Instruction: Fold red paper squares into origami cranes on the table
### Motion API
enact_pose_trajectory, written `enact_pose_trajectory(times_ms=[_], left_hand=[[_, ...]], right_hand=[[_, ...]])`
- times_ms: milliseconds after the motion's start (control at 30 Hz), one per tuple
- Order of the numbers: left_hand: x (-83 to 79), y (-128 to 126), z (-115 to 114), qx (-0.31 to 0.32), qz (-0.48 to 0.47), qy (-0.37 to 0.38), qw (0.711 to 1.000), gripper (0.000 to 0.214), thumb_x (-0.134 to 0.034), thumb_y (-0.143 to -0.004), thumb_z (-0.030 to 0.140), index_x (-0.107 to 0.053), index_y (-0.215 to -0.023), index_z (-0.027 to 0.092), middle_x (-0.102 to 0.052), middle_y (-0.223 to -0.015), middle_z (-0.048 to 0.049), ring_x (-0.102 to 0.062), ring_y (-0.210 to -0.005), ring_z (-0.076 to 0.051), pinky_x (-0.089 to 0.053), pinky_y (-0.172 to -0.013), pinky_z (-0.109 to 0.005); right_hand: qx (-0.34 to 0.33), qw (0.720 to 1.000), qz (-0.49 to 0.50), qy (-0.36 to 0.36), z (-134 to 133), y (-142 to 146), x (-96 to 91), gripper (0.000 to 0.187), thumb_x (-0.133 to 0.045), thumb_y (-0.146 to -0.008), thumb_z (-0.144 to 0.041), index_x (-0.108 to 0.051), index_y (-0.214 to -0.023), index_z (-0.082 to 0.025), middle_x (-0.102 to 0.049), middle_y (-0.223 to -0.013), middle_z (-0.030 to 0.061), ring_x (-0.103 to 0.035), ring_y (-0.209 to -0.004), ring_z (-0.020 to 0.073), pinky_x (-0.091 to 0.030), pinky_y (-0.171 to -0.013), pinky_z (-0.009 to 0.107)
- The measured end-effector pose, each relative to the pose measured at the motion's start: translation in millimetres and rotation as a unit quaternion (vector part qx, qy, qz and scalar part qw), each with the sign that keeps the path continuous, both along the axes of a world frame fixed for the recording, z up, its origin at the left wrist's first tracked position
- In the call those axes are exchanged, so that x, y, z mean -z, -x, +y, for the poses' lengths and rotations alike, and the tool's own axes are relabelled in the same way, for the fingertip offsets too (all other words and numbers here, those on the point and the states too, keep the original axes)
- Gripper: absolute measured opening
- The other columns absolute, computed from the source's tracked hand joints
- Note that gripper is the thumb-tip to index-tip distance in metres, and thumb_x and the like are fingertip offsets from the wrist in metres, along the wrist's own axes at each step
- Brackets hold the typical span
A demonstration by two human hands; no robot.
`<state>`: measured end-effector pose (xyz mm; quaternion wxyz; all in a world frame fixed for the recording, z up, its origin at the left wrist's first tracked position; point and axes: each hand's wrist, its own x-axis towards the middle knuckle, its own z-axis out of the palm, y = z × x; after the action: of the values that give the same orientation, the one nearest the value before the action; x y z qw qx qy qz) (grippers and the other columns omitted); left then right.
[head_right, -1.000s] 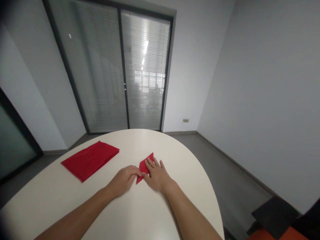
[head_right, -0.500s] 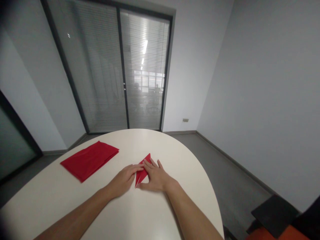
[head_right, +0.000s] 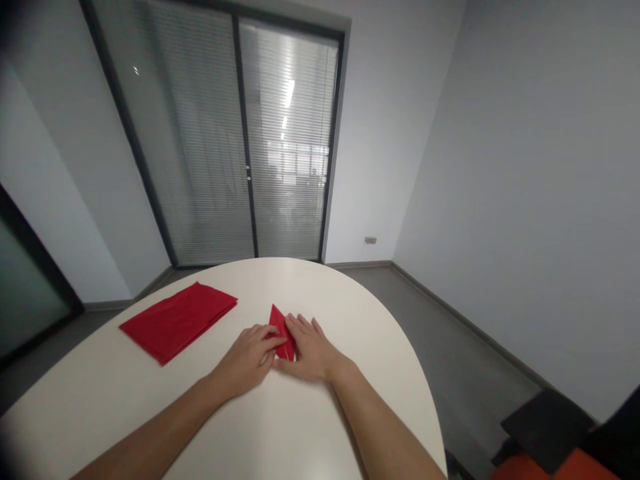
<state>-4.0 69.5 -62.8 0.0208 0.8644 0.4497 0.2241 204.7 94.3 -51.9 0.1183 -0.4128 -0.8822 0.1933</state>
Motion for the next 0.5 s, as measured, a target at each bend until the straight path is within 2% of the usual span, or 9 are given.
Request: enact_pose_trajectory(times_ms=[67,133,200,300,400,500], left_hand=[[-3.2,-1,-2,-0.025,0.011,-0.007,1.0,0.032,-0.054,-0.089,0.017,-0.07,-0.116,0.025,-0.066,-0.107,-0.0075,-0.059,-0.101,-0.025,-0.046,-0.092,-0.043],[-3.2,-2,-3,-0.042,0.009,-0.01,0.999,0.029,-0.055,-0.088,0.018,-0.071,-0.112,0.024,-0.065,-0.103,-0.0076,-0.059,-0.1,-0.025,-0.047,-0.091,-0.043],[-0.6,-1,-2,-0.043,0.0,-0.022,0.999,0.028,-0.057,-0.087,0.018,-0.07,-0.111,0.022,-0.065,-0.115,-0.0094,-0.057,-0.111,-0.027,-0.045,-0.098,-0.045],[5.5,1,1,-0.033,-0.005,-0.035,0.999,0.035,-0.059,-0.085,0.018,-0.067,-0.12,0.02,-0.057,-0.138,-0.0114,-0.048,-0.131,-0.03,-0.036,-0.112,-0.049],[10.0,1,3,-0.038,-0.005,-0.022,0.999,0.04,-0.055,-0.089,0.019,-0.063,-0.128,0.02,-0.061,-0.137,-0.0108,-0.052,-0.129,-0.028,-0.036,-0.113,-0.049],[10.7,1,4,-0.044,-0.023,-0.022,0.999,0.038,-0.054,-0.09,0.017,-0.064,-0.127,0.022,-0.065,-0.13,-0.0089,-0.058,-0.12,-0.027,-0.042,-0.107,-0.046]], right_hand=[[-0.006,1.0,0.002,-0.01,0,0,-1.0,0.096,-0.06,-0.085,-0.063,-0.02,-0.159,-0.016,-0.022,-0.163,0.0151,-0.016,-0.151,0.0343,-0.008,-0.122,0.056],[-0.008,1.0,0.005,-0.021,0,-1,-3.0,0.088,-0.061,-0.086,-0.057,-0.028,-0.157,-0.018,-0.03,-0.161,0.0137,-0.021,-0.15,0.034,-0.01,-0.122,0.056],[-0.007,0.999,0.007,-0.036,0,-2,-5.3,0.073,-0.058,-0.089,-0.05,-0.037,-0.153,-0.021,-0.038,-0.158,0.0119,-0.025,-0.149,0.0328,-0.014,-0.121,0.056],[-0.006,0.998,0.002,-0.055,1,-5,-7.9,0.052,-0.049,-0.096,-0.043,-0.049,-0.145,-0.026,-0.046,-0.153,0.0093,-0.031,-0.146,0.0317,-0.017,-0.119,0.057],[0.0,0.997,-0.007,-0.076,3,-7,-8.6,0.043,-0.046,-0.098,-0.039,-0.057,-0.138,-0.028,-0.05,-0.15,0.0077,-0.034,-0.144,0.0313,-0.019,-0.118,0.057],[-0.001,0.995,-0.005,-0.104,5,-6,-8.0,0.036,-0.048,-0.097,-0.032,-0.064,-0.129,-0.029,-0.056,-0.144,0.0053,-0.04,-0.14,0.0289,-0.022,-0.118,0.054]])
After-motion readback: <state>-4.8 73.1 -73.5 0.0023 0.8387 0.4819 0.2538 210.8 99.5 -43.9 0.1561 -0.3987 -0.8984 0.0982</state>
